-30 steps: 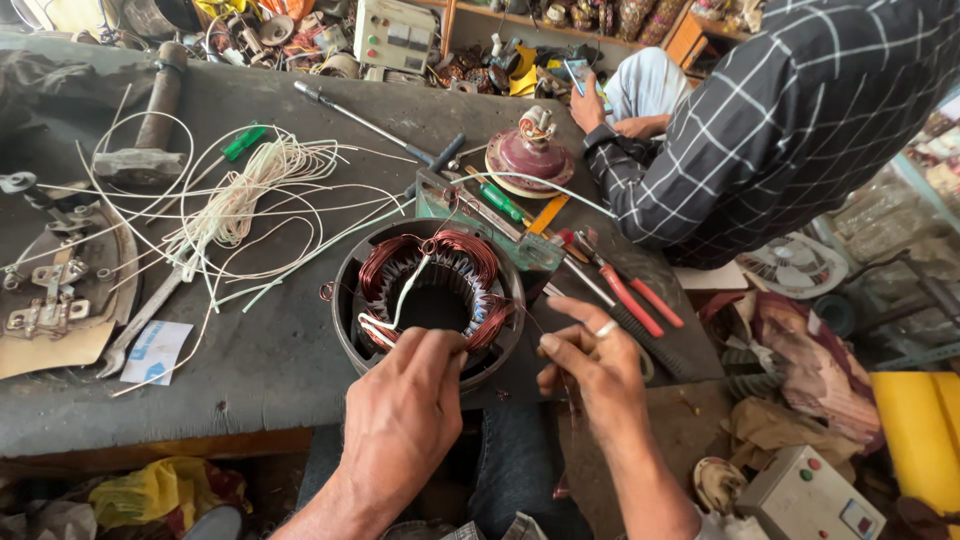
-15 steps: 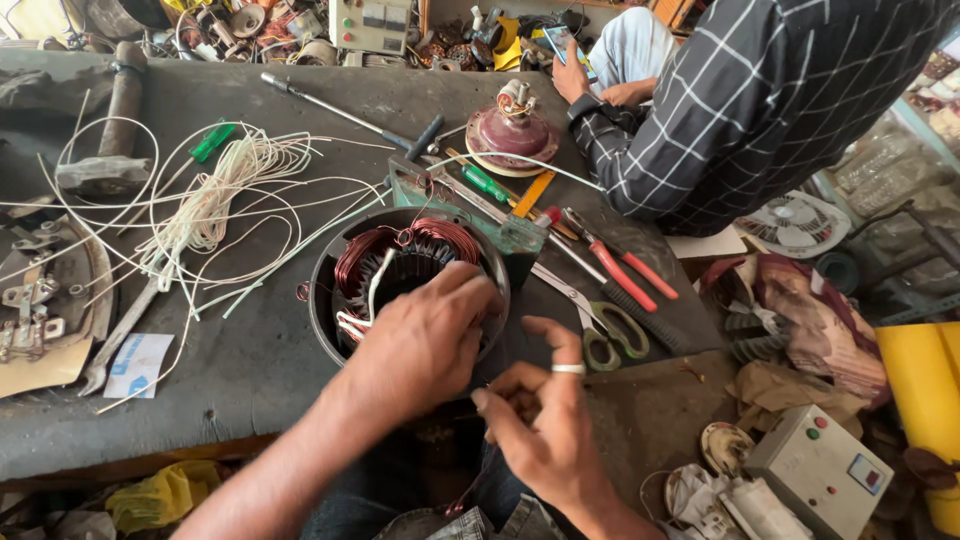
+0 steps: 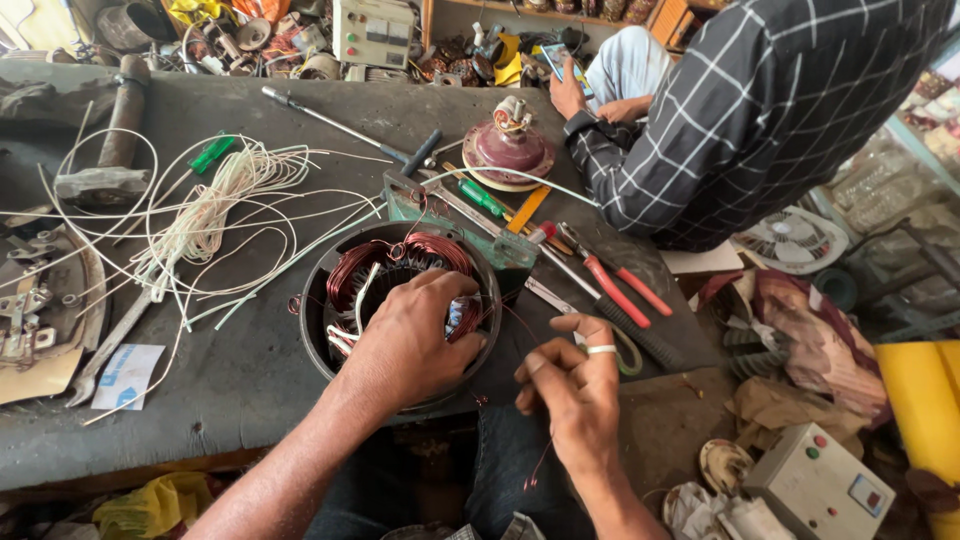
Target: The person repairs an electrical motor stator by stripping copper wire ends, inserting them into slots, and securing them with white insulating tape. They use pliers, a knife, and tape to manipulate the wires and components on a cluttered workbench.
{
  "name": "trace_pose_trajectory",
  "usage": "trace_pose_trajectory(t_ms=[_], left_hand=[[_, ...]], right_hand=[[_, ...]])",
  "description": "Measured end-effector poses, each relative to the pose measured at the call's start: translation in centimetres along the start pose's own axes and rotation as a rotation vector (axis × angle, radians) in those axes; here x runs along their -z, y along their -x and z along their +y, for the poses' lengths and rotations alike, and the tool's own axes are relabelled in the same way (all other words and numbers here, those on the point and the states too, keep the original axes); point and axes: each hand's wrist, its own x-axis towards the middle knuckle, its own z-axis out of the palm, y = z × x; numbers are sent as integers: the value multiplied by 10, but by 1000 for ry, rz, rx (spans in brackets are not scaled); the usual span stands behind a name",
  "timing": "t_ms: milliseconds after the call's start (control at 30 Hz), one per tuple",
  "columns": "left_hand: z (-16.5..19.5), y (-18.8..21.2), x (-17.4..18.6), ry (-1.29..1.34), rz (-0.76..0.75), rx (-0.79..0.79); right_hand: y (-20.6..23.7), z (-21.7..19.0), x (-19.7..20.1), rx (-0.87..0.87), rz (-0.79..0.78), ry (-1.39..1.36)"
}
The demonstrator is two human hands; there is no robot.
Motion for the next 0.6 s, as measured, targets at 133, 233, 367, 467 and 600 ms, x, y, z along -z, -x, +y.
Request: trace_pose_trajectory(t_ms=[133, 233, 367, 467, 600], left_hand=[[4, -2, 3, -25, -88, 106], [10, -1, 5, -43, -142, 245], [12, -2, 6, -30, -172, 207], [9, -3, 5, -30, -164, 166], [3, -4, 3, -49, -187, 118]], right_hand=[[-15, 5, 5, 10, 59, -60], [-23, 6, 7, 28, 78, -75], [-27, 8, 11, 37, 67, -73], [-25, 10, 13, 26, 52, -64], [-21, 11, 15, -3, 38, -65]])
